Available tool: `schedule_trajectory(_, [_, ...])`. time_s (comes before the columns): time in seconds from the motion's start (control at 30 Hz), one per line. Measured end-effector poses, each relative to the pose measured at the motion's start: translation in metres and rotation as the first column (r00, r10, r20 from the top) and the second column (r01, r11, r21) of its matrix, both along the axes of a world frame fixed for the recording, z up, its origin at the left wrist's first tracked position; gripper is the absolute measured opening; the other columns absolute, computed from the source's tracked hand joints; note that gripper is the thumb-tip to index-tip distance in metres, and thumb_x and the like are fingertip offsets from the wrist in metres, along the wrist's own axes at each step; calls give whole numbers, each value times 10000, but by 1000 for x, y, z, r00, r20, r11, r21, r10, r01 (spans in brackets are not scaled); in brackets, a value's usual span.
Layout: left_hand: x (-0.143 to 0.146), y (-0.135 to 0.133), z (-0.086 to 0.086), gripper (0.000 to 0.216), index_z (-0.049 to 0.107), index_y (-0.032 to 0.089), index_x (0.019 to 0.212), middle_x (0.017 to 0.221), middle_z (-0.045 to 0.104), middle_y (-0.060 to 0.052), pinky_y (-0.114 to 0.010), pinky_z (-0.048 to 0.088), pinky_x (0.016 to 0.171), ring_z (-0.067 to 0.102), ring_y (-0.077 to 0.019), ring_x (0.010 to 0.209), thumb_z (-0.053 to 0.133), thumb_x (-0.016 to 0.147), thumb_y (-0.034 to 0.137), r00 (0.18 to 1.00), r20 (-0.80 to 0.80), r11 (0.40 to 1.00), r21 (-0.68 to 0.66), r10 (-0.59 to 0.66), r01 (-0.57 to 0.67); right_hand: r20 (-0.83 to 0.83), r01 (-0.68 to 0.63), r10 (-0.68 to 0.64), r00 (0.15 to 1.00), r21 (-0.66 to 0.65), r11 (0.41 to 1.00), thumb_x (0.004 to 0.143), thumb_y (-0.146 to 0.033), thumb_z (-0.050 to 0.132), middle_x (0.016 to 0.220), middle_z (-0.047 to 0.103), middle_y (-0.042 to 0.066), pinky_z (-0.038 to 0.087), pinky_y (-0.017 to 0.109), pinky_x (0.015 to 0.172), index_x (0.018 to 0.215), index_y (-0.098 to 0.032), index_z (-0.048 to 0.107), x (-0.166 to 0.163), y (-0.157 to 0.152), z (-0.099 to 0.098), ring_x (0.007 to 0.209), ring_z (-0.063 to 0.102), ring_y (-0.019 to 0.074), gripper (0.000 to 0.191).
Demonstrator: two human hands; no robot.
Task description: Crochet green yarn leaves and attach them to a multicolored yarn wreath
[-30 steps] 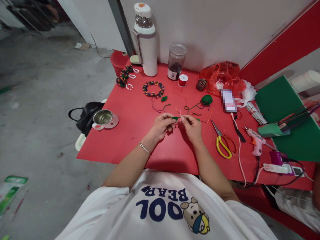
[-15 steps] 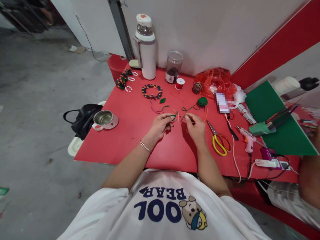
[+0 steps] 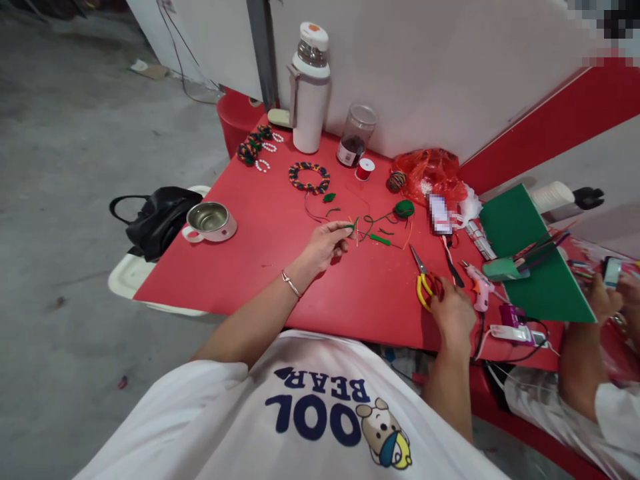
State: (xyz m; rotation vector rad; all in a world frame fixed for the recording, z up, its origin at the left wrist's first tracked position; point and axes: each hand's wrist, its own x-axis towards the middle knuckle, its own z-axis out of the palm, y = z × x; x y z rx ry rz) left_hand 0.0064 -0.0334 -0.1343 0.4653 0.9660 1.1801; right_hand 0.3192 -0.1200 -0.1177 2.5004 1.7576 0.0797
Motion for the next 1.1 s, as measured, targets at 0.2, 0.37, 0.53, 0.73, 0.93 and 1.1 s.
schedule_trajectory(0.2, [-2,2,-2,159,683,161,808,723,726,-7,-181,327,376,549,-57,429,827,773,221,999,-31,1000,18,14,-14,-39,-13,13,999,-18,1000,974,-265,509,1356,699,185,531,400,902,1517,-212,587,-1,-2,2,1210,687,327,550])
schedule_trajectory(0.37, [-2,2,-7,185,678,172,784,620,672,10,-182,323,393,531,-64,420,846,744,240,998,-59,999,35,8,-6,-93,-40,36,995,-37,999,931,-312,599,1269,714,157,518,352,817,1550,-277,556,6,-2,-4,1086,715,294,622])
schedule_trajectory(0.53, [1,2,-10,199,687,174,792,531,586,47,-188,288,402,479,-61,413,858,699,214,998,-61,996,91,29,-23,-127,-48,40,991,-62,997,901,-299,621,1174,728,134,486,311,787,1566,-249,526,15,4,-9,1001,720,258,674])
schedule_trajectory(0.73, [1,2,-8,157,687,170,770,528,578,48,-188,305,411,465,-54,414,835,720,191,998,-39,991,129,50,-45,-91,-7,0,996,-77,997,909,-322,626,1253,733,152,501,344,814,1589,-263,502,6,0,-3,1084,729,295,694])
schedule_trajectory(0.93, [2,-1,-4,154,628,168,702,513,619,10,-197,309,375,519,-80,382,770,762,164,998,-69,990,137,-12,22,-200,47,-39,979,35,998,950,-491,613,1374,724,177,557,422,912,1561,-249,535,-6,-3,-1,1201,722,353,662])
schedule_trajectory(1.1, [3,-1,-5,201,603,175,725,633,706,3,-201,324,350,550,-79,383,802,702,154,999,-32,987,162,-1,6,-523,-94,207,827,235,967,923,-548,622,1482,668,159,550,415,1062,1591,-213,476,-26,1,-12,1293,686,302,762])
